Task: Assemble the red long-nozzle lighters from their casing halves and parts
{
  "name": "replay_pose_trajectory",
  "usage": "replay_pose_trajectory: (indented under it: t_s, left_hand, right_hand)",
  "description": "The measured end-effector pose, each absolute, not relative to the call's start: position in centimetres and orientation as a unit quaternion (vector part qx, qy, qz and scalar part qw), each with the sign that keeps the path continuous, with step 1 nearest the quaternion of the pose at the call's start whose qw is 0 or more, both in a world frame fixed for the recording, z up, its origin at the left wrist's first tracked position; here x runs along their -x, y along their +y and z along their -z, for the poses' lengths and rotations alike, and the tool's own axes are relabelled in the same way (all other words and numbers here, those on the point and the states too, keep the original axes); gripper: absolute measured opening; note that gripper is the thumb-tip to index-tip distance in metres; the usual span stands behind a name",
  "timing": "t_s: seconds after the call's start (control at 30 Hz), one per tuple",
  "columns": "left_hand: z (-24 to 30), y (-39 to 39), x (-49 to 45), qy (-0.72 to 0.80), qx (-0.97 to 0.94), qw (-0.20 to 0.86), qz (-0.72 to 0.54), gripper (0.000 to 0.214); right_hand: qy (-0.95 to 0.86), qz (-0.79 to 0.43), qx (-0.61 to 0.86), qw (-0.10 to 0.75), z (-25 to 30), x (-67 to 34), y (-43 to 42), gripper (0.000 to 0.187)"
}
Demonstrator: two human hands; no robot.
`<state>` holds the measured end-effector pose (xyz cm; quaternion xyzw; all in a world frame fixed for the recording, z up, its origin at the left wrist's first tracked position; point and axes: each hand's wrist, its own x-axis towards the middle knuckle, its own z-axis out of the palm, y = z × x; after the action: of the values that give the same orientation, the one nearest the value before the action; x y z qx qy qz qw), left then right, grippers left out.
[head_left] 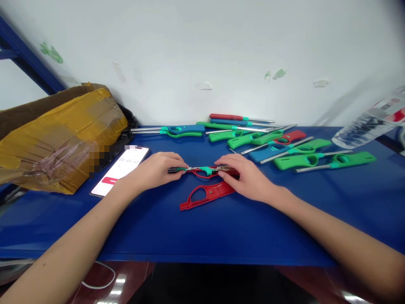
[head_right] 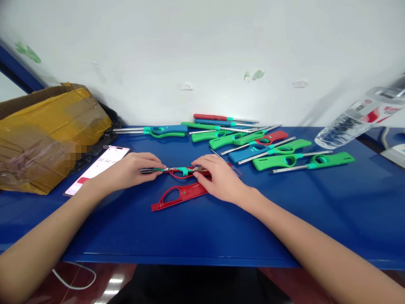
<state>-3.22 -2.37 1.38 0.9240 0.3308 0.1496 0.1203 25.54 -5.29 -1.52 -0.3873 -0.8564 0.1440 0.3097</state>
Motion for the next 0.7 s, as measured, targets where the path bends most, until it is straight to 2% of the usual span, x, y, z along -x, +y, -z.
replay_pose_trajectory:
  t_s: [0.33, 0.7]
  left_hand:
    - [-1.6, -3.0, 2.8, 0.346, -0.927, 0.066, -0.128, 0.027]
    - [-2.0, -2.2, 4.2, 0.362, -0.923, 0.104, -0.073, 0.028]
  right_hand:
    - [-0.849, -0.175, 0.403, 0.293, 1.4, -25.6, -4.9, 0.022]
    - [-0.851, -0.177, 0.400, 0.290, 1.5, -25.8, -4.8, 0.023]
